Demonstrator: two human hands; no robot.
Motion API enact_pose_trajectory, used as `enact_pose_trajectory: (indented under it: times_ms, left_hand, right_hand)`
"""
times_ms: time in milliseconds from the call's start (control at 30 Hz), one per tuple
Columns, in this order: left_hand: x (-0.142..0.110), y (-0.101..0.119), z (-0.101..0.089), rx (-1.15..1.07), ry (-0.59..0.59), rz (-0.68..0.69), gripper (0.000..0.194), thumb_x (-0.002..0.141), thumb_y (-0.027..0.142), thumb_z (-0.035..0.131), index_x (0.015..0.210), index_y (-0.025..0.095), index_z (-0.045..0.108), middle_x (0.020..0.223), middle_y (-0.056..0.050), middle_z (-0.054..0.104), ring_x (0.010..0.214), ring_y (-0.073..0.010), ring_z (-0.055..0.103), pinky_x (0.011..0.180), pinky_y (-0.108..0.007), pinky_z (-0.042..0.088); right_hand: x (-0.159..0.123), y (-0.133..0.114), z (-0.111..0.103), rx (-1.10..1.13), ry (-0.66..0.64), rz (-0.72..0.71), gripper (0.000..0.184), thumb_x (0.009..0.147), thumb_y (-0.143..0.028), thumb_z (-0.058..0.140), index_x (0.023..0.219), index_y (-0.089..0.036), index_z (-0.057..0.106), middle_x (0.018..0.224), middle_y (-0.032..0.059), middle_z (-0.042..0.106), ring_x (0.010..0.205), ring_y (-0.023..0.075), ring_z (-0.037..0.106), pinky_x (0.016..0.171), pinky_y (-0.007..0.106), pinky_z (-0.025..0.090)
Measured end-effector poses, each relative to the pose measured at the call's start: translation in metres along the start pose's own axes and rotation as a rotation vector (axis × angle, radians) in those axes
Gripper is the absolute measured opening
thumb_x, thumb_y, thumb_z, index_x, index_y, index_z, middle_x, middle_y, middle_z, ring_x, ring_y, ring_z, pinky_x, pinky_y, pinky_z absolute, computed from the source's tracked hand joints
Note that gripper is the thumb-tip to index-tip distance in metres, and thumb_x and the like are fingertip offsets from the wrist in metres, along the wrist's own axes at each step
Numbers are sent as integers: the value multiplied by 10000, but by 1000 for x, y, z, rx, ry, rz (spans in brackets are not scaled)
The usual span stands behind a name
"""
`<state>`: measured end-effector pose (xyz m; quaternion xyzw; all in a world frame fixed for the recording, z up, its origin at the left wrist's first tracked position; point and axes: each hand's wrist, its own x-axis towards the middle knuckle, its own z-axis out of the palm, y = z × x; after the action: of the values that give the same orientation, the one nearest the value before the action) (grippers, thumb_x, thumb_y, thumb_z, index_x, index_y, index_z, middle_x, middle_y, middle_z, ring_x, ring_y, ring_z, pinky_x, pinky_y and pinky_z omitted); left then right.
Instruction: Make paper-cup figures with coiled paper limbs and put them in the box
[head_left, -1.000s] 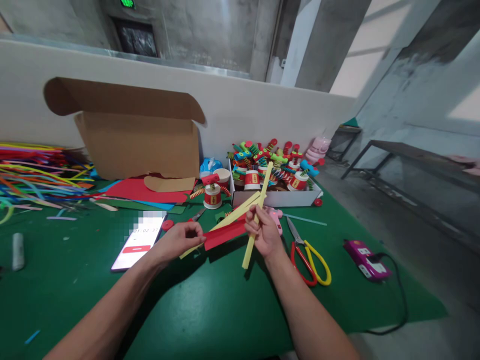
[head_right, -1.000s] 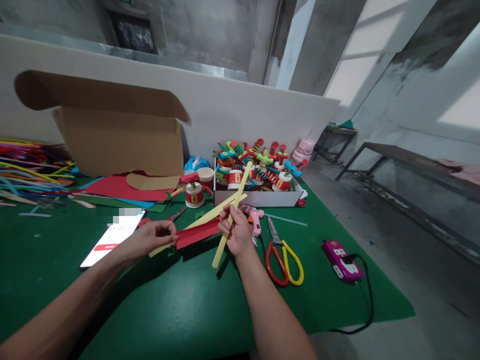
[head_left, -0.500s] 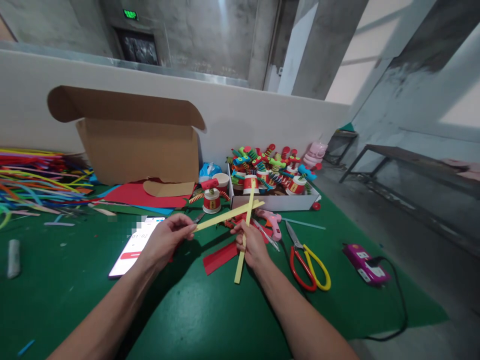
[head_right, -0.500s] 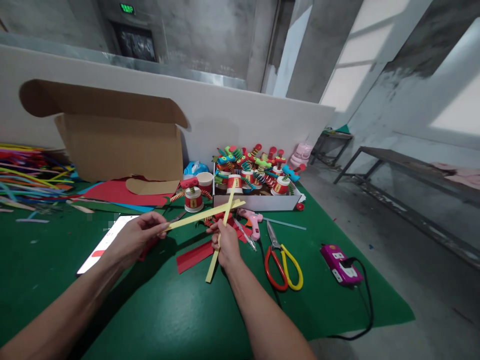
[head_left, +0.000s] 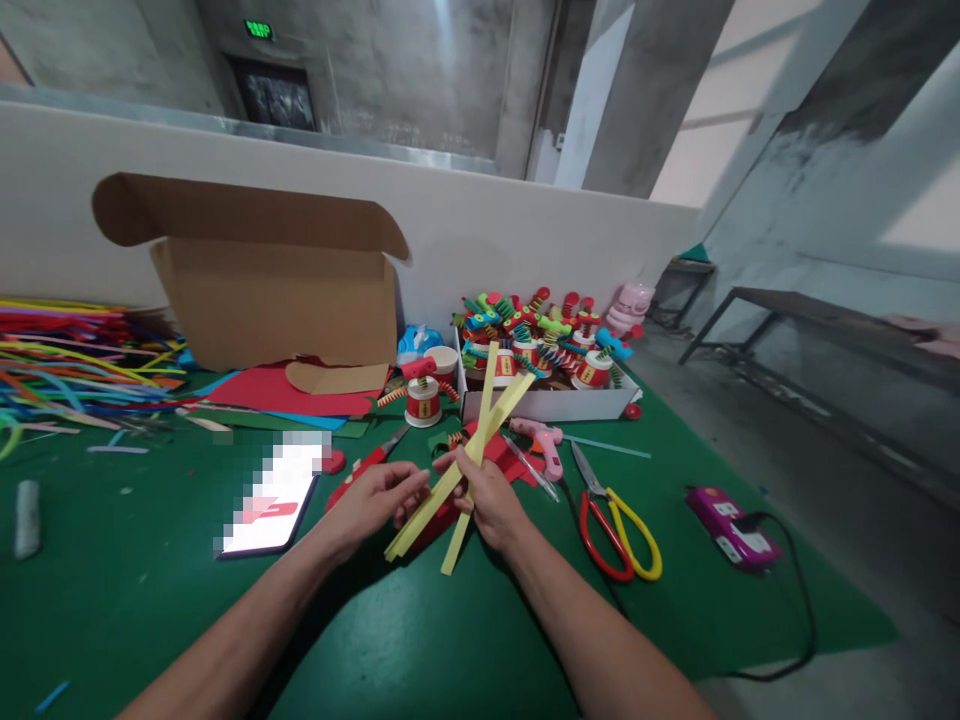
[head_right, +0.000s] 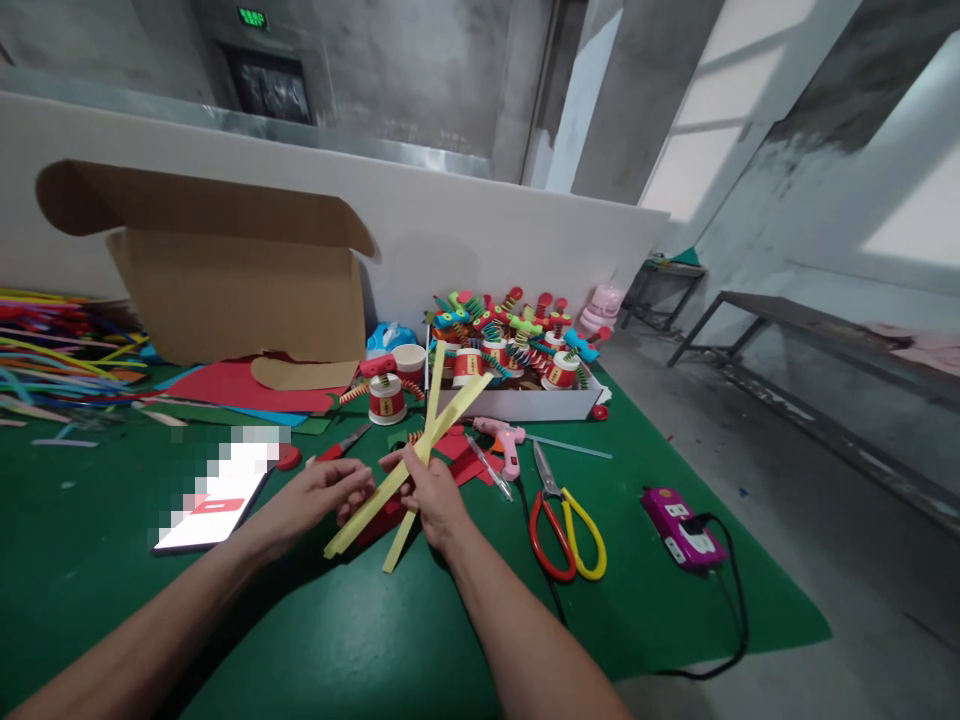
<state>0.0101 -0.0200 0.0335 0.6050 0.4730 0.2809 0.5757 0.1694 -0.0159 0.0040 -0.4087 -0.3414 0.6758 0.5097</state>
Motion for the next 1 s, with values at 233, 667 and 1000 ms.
enact_pose_trajectory:
  times_ms: [233,667,1000]
  left_hand:
    - [3,-3,7,13,-66,-6,528,632,688,636,679,171,540,574,38,488,513,-102,433,507,-238,346]
    - [-1,0,9,12,-86,-44,495,665,640,635,647,147,595,543,20,479,478,-84,356,463,-229,258]
    - [0,-3,2,0,103,-25,447,623,591,664,713,154,637,544,32,500,448,-78,380,429,-207,270]
  right_hand:
    - [-5,1,6,-48,-103,-6,450,646,-600,722,766,-167,693,622,-16,577,461,50,406,394,173,250]
    - [-8,3,6,-41,-131,-40,500,721,-662,641,873,-195,730,930,56,706,905,190,638,794,293,496]
    - [-1,10,3,18,-129,31,506,719,-607,676,992,-184,725,906,63,731,822,192,676,739,301,521]
